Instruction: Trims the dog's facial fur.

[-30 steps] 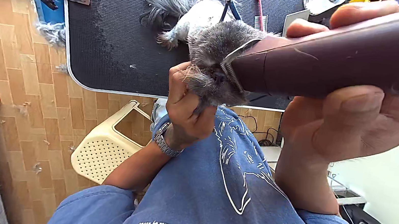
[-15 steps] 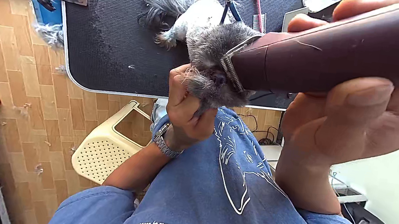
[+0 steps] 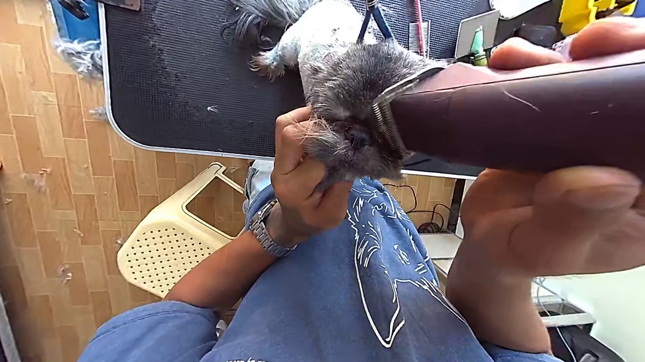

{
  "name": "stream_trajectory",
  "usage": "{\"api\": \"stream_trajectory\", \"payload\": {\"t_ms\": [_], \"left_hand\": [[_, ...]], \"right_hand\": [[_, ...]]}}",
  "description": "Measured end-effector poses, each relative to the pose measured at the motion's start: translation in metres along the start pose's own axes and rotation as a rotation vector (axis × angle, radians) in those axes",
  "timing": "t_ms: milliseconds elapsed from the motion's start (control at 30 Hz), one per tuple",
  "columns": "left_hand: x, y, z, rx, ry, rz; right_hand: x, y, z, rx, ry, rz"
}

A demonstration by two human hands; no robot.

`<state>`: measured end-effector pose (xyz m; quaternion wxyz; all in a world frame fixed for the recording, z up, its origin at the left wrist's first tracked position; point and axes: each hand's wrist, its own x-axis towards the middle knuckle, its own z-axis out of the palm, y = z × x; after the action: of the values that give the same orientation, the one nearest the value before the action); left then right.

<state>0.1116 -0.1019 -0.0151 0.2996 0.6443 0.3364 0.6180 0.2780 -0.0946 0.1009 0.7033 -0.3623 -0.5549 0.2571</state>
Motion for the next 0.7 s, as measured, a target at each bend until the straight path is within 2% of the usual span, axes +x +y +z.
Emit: {"api": "stream_trajectory", "payload": {"t_ms": [133, 300, 433, 533, 700], "left_hand": [[0.000, 0.001, 0.001, -0.002, 0.001, -0.012], [-0.002, 0.001, 0.000, 0.028, -0.005, -0.005], [-0.002, 0.003, 0.000, 0.045, 0.024, -0.017], [-0.003, 0.003, -0.002, 0.044, 0.010, -0.015], [-0.002, 0.006, -0.001, 0.068, 0.006, -0.026]], "right_hand": [[-0.006, 0.003, 0.009, 0.017, 0.013, -0.025], [0.003, 0.003, 0.006, 0.097, 0.072, 0.083], [0.002, 0.002, -0.007, 0.065, 0.111, 0.034], [-0.003, 0.005, -0.010, 0.031, 0.063, -0.032], [-0.010, 0.008, 0.004, 0.093, -0.011, -0.031]]}}
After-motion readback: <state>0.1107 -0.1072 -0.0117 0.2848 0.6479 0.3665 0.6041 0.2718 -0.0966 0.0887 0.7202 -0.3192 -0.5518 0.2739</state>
